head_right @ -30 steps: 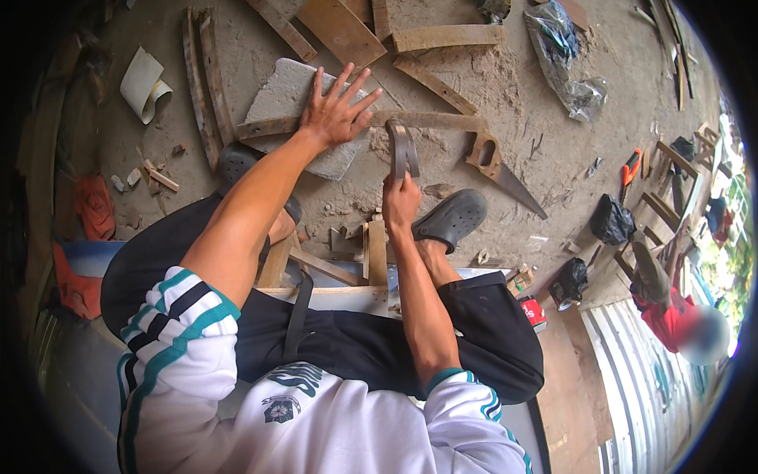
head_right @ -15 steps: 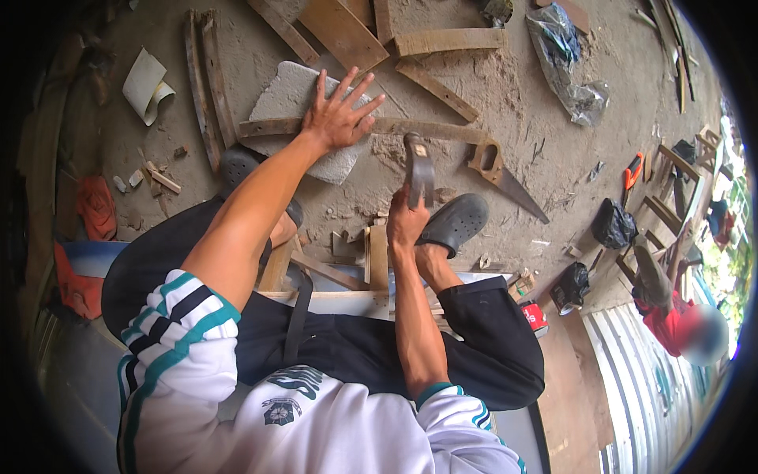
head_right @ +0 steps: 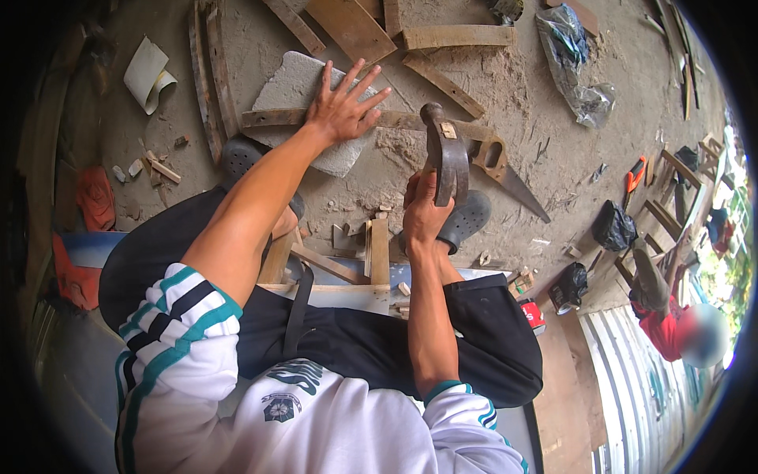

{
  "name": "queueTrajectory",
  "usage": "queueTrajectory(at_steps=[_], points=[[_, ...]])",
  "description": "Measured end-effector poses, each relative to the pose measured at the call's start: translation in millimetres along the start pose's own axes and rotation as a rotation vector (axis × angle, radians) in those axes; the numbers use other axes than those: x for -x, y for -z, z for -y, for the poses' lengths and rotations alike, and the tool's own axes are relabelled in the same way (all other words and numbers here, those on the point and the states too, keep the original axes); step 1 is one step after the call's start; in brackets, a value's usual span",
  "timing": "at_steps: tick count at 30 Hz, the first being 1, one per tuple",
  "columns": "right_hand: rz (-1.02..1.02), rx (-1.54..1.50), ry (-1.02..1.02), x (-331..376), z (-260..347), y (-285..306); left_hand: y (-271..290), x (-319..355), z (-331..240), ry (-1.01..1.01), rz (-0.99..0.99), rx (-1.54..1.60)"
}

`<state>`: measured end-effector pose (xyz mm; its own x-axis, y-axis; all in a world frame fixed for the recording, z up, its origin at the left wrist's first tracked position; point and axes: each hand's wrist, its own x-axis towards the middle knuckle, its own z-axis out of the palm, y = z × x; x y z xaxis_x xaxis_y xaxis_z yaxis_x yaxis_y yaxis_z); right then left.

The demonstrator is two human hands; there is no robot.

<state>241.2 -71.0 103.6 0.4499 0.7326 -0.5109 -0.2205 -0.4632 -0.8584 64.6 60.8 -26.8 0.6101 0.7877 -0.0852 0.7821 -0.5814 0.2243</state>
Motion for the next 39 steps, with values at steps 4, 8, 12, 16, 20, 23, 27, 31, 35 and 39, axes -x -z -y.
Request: queueTrajectory(at_steps=[4,8,12,16,20,23,27,31,35,39], points=[[0.050,0.489,-0.048,-9.8,-41.7,13.5,5.6,-2.1,-1.5,-0.010,0.016,0.005],[-0.062,0.421,-0.188,-11.5,-30.0,12.2,3.4,-2.1,-0.6,-0.056,0.022,-0.006],[-0.062,0.088,-0.026,-3.3,3.4,1.8,6.7,-2.2,1.4,-0.035,0.080,-0.041],[-0.044,0.276,-0.108,1.2,-16.3,3.7,10.2,-2.9,-1.7,-0.024,0.104,-0.054],[-0.041,0.468,-0.313,-5.7,-13.8,3.7,9.3,-4.2,-2.0,-0.043,0.116,-0.062],[-0.037,0.187,-0.181,4.2,8.0,7.8,11.2,-6.8,1.1,-0.043,0.119,-0.086],[0.011,0.190,0.146,4.4,-17.2,18.8,10.9,-3.3,-0.7,-0.030,0.136,-0.067],[0.118,0.959,0.171,-34.6,-63.0,43.1,10.4,-6.0,-0.3,-0.052,0.112,-0.088],[0.023,0.526,0.123,-46.6,-44.6,45.8,11.5,-8.2,1.7,-0.071,0.161,-0.092],[0.078,0.540,0.413,-49.0,-56.0,62.7,17.0,-9.7,1.5,-0.057,0.181,-0.112]])
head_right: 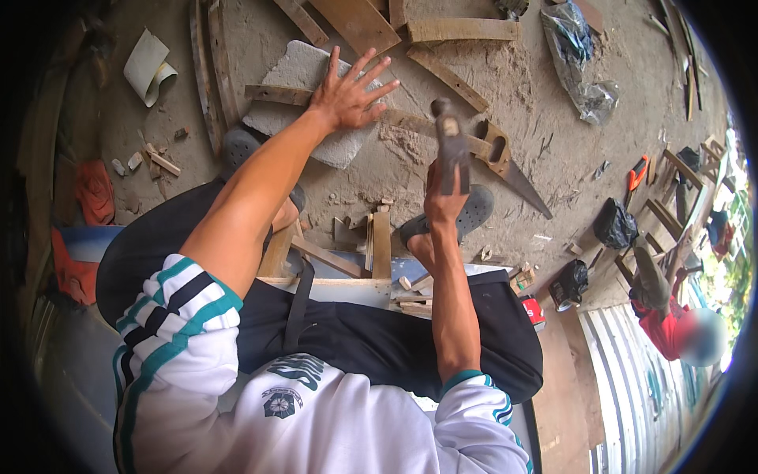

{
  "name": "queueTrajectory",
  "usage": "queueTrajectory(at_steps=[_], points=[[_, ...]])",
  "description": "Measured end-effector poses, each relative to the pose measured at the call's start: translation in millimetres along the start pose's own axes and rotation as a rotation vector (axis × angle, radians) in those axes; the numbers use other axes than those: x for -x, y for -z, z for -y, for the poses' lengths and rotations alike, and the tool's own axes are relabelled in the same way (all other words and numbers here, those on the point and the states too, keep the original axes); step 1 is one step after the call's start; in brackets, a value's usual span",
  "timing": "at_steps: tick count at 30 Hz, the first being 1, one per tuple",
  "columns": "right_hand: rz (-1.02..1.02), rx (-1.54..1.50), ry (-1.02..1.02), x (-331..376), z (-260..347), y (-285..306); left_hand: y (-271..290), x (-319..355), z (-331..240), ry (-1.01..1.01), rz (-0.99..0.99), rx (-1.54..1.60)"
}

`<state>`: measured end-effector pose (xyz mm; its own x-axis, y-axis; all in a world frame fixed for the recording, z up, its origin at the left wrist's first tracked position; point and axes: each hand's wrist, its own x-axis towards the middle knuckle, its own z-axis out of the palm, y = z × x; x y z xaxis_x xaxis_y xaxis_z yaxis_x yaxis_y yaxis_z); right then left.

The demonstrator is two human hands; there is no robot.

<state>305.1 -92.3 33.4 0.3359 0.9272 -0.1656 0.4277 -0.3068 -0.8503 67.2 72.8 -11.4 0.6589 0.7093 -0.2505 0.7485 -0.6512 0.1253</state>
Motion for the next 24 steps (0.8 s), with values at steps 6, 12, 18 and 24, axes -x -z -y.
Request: queueTrajectory(at_steps=[6,12,18,24], points=[[0.119,0.491,-0.033,5.7,-10.3,-20.8,-1.0,-5.9,2.8,-0.014,0.004,0.013],[0.166,-0.014,0.062,9.2,11.3,-8.0,-5.5,-1.0,2.8,-0.011,-0.074,0.019],[0.082,0.296,-0.197,9.2,5.2,-19.1,-0.4,-5.7,2.9,-0.013,0.021,-0.019],[0.081,0.166,0.094,6.6,14.5,-11.7,-0.9,-3.9,5.3,-0.010,-0.002,-0.016]])
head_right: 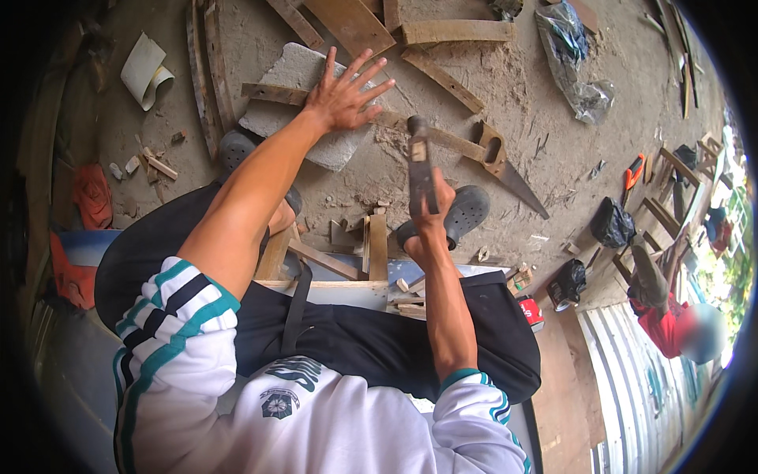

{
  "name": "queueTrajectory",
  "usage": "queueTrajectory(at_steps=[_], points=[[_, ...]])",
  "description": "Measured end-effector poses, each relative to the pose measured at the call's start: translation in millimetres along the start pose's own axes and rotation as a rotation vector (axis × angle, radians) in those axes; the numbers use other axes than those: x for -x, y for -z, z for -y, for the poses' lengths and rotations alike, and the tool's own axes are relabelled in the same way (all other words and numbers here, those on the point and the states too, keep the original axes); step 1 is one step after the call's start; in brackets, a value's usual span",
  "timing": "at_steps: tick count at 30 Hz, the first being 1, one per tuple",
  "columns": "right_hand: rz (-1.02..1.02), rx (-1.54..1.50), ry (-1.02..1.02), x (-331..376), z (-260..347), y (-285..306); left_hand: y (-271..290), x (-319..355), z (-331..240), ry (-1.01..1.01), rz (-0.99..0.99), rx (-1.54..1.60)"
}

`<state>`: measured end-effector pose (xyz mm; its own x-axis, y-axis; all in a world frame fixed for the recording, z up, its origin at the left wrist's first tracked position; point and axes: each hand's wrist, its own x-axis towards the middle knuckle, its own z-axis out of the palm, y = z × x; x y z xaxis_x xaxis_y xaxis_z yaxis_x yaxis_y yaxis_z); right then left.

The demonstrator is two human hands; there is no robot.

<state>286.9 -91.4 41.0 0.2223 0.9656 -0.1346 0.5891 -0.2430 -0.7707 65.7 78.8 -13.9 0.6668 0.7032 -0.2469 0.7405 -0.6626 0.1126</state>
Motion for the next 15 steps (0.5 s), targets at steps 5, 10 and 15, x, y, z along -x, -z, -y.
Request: queueTrajectory(at_steps=[5,10,15], points=[[0.084,0.169,-0.232,13.8,12.2,-6.7,1.8,-0.1,-5.2,0.010,0.056,0.027],[-0.021,-0.319,-0.254,12.8,32.1,-5.5,-0.3,2.1,-3.0,0.002,-0.023,0.007],[0.094,-0.365,-0.533,7.8,59.1,8.9,3.1,2.4,-3.2,0.018,0.008,-0.023]])
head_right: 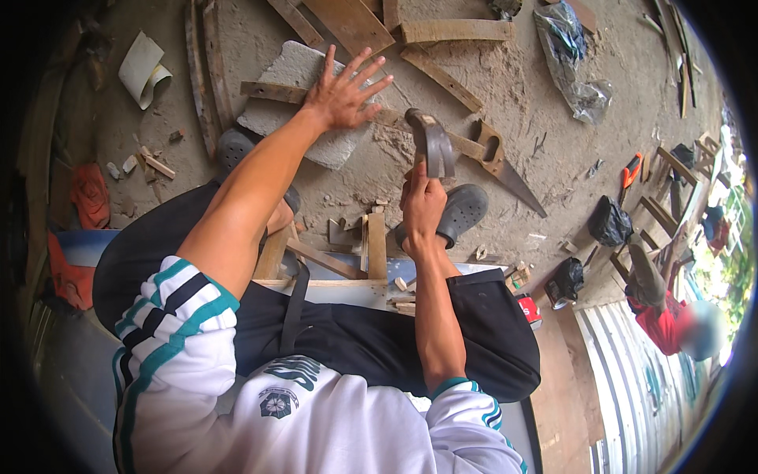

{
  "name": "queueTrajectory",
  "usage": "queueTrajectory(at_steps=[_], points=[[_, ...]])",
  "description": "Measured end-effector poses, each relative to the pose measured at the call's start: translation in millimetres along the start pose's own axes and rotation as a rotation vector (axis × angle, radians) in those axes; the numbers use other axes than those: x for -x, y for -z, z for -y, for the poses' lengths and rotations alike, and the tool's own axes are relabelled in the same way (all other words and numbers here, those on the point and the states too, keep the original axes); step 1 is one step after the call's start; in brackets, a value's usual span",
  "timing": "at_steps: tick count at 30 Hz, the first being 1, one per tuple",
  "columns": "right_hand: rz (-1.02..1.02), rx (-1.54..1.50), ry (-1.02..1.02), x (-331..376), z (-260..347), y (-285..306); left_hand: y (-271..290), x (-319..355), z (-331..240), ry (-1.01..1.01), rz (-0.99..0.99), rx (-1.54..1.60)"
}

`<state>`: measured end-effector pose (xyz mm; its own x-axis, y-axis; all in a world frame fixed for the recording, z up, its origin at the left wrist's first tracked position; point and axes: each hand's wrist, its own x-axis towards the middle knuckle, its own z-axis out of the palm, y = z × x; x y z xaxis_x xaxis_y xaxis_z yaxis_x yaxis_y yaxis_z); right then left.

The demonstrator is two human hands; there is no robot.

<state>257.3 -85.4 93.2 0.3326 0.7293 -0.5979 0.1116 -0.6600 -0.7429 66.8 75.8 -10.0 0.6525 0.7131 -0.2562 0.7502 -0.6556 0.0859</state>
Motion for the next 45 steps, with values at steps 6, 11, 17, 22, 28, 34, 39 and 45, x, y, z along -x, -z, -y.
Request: queueTrajectory(at_steps=[6,11,17,22,28,34,39,45], points=[[0.059,0.078,-0.086,-34.9,46.8,28.7,-10.7,-0.8,2.3,-0.013,-0.146,0.089],[0.082,0.072,-0.070,-43.7,60.7,19.4,-9.6,-1.5,-0.2,0.016,-0.126,0.080],[0.489,0.436,-0.531,-27.4,76.9,38.0,2.4,-2.2,-3.8,0.023,0.001,0.018],[0.206,0.208,-0.325,-44.3,117.4,27.6,-1.7,-2.3,-0.2,0.032,0.018,-0.005],[0.418,0.485,-0.511,-62.3,102.0,41.7,4.3,-7.4,-2.6,-0.020,0.051,0.007],[0.352,0.314,-0.411,-61.5,153.2,56.4,4.6,-10.2,6.3,-0.089,0.054,-0.047],[0.238,0.232,-0.378,-51.0,110.1,28.5,6.8,-9.8,3.2,-0.076,0.049,-0.025],[0.291,0.195,-0.602,-53.5,129.3,56.9,4.0,-13.6,10.4,-0.176,-0.010,0.021]])
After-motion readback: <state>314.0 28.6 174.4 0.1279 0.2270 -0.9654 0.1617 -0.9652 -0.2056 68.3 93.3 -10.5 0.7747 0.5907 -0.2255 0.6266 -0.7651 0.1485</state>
